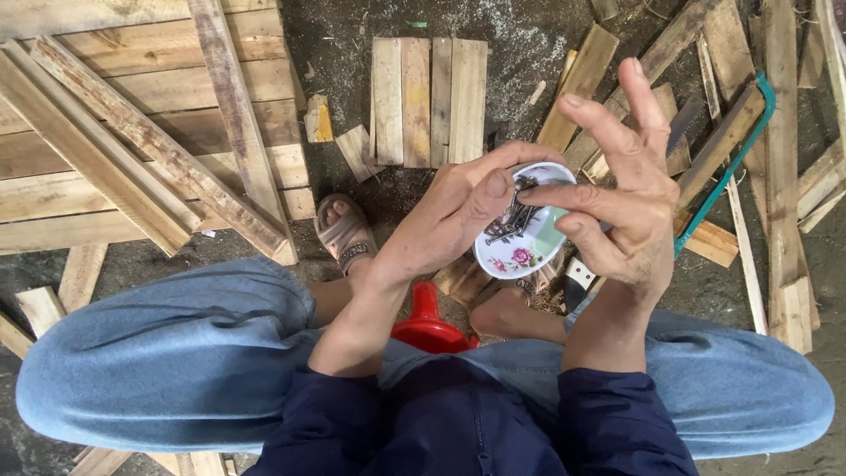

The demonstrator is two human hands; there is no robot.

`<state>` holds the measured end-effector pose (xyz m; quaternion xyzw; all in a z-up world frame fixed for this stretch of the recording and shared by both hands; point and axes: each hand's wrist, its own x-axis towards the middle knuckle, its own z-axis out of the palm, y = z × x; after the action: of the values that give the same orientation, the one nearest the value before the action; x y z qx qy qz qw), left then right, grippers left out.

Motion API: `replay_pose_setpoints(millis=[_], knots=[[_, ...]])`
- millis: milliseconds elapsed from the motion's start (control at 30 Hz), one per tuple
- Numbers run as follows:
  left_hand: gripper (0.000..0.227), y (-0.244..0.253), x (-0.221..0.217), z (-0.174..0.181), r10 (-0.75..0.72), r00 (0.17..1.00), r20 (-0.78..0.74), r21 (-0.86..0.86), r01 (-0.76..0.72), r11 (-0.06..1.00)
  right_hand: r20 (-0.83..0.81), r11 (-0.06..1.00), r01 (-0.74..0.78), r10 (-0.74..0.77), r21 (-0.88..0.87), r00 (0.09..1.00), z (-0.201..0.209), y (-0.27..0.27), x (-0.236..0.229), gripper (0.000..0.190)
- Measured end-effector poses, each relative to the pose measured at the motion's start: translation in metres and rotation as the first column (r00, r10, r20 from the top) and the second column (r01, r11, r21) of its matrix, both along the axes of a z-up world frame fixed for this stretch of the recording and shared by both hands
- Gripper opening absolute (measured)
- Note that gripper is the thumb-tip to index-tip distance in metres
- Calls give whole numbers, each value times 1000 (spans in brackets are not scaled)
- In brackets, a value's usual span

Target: The person assembles small wooden boxes by arranging planks, hammering nails, and using pliers to adjust fasteners. They repeatedly inspect the assembled boxes and continue adding nails to secure the structure.

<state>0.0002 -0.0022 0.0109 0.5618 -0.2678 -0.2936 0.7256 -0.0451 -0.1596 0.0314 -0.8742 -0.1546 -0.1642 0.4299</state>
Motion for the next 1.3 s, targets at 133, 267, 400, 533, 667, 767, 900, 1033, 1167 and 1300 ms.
replay_pose_setpoints(millis=[133,267,400,533,667,767,900,1033,1167,1300], knots=[[58,-1,1,2,23,1000,19,-17,-23,1000,-15,1000,-21,21,-18,1000,1,1,1,19],[59,-3,1,-5,25,999,24,-29,-24,999,-35,1000,-13,14,8,999,-4,3,2,15],[60,-3,1,3,35,998,46,4,-35,999,-33,1000,15,-15,1,999,-8,5,4,14],[54,-3,0,6,71,997,5,17,-71,997,-37,996,82,-81,29,996,-10,11,4,5],[39,-15,-3,-14,192,975,108,-9,-193,981,-61,961,275,-275,-15,959,-12,28,3,7],[44,-23,0,-26,223,970,99,-30,-221,975,-71,934,352,-355,-55,932,-15,38,6,11],[48,-32,6,-56,212,973,88,-47,-208,977,-43,934,334,-342,-124,939,-48,22,14,17],[55,-44,12,-88,161,983,-88,-43,-165,985,-94,950,253,-240,181,966,-51,-12,14,4],[52,-72,9,-143,225,951,-212,153,-195,969,-137,839,357,-330,410,934,-42,-51,-5,7],[45,-116,-27,-189,243,914,-324,404,-99,909,-156,718,479,-470,506,869,-56,-86,-25,10]])
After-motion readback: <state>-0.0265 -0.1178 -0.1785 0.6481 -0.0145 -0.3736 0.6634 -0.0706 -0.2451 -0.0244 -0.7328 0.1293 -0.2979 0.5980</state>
